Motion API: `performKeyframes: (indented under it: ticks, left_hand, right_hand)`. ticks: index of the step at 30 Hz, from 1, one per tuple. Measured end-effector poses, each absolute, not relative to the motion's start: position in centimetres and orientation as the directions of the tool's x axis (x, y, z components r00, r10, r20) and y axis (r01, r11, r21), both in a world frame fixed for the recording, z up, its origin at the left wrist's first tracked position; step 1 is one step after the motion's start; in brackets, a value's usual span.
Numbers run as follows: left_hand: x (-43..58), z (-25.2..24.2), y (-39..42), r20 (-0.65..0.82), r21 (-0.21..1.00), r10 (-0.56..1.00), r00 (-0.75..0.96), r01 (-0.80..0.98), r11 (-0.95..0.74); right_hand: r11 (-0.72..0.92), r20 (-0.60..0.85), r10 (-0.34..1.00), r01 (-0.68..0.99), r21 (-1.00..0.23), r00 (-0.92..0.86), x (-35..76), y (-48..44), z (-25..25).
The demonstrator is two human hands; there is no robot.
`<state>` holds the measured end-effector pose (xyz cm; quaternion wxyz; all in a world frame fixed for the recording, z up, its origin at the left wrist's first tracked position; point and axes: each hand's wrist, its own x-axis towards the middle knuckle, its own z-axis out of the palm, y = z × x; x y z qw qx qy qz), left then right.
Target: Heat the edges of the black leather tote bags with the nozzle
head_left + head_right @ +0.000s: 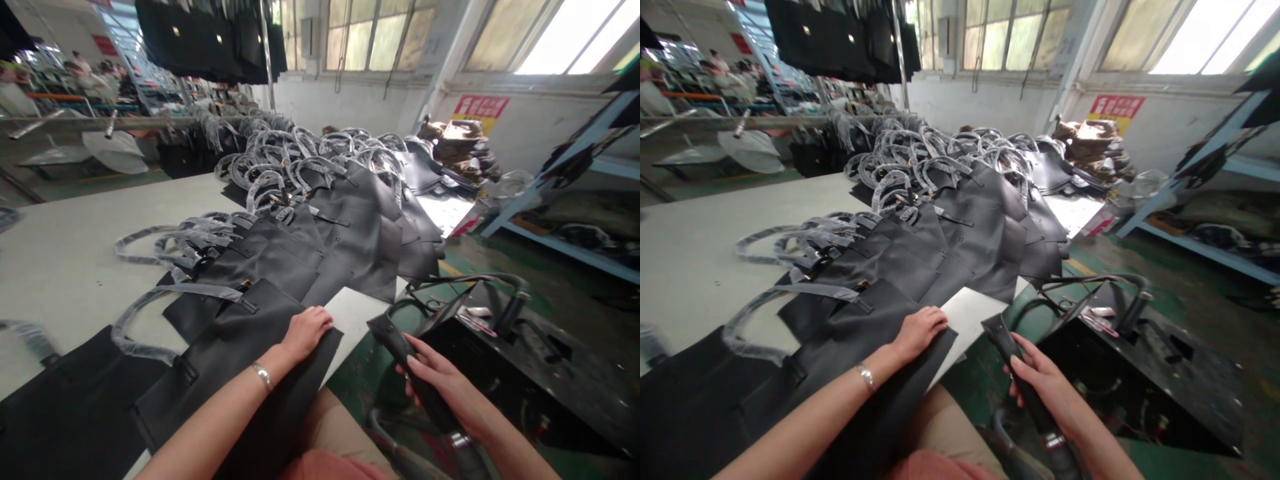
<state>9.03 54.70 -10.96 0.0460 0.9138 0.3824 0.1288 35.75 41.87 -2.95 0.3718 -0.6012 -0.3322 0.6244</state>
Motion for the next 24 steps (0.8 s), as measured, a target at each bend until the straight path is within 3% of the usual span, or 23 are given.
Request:
performKeyframes:
  ticks: [5, 17, 24]
  left_hand:
    - [9.5, -10.8, 55.1, 0.175, 0.323, 0.724, 0.667, 0.656, -0.682]
    - [10.3, -11.2, 54.6, 0.176, 0.178, 0.62, 0.765, 0.594, -0.784]
    - [10.4, -11.8, 54.5, 0.217, 0.248, 0.659, 0.72, 0.612, -0.751]
  right_hand:
    - [-0.512, -0.516, 0.857, -0.097, -0.853, 0.009, 35.3, 41.5, -3.7]
    - [-0.529, -0.528, 0.849, -0.053, -0.847, -0.029, 34.3, 41.2, -3.9]
    - [-0.497, -0.495, 0.867, -0.035, -0.867, -0.057, 34.1, 41.4, -3.5]
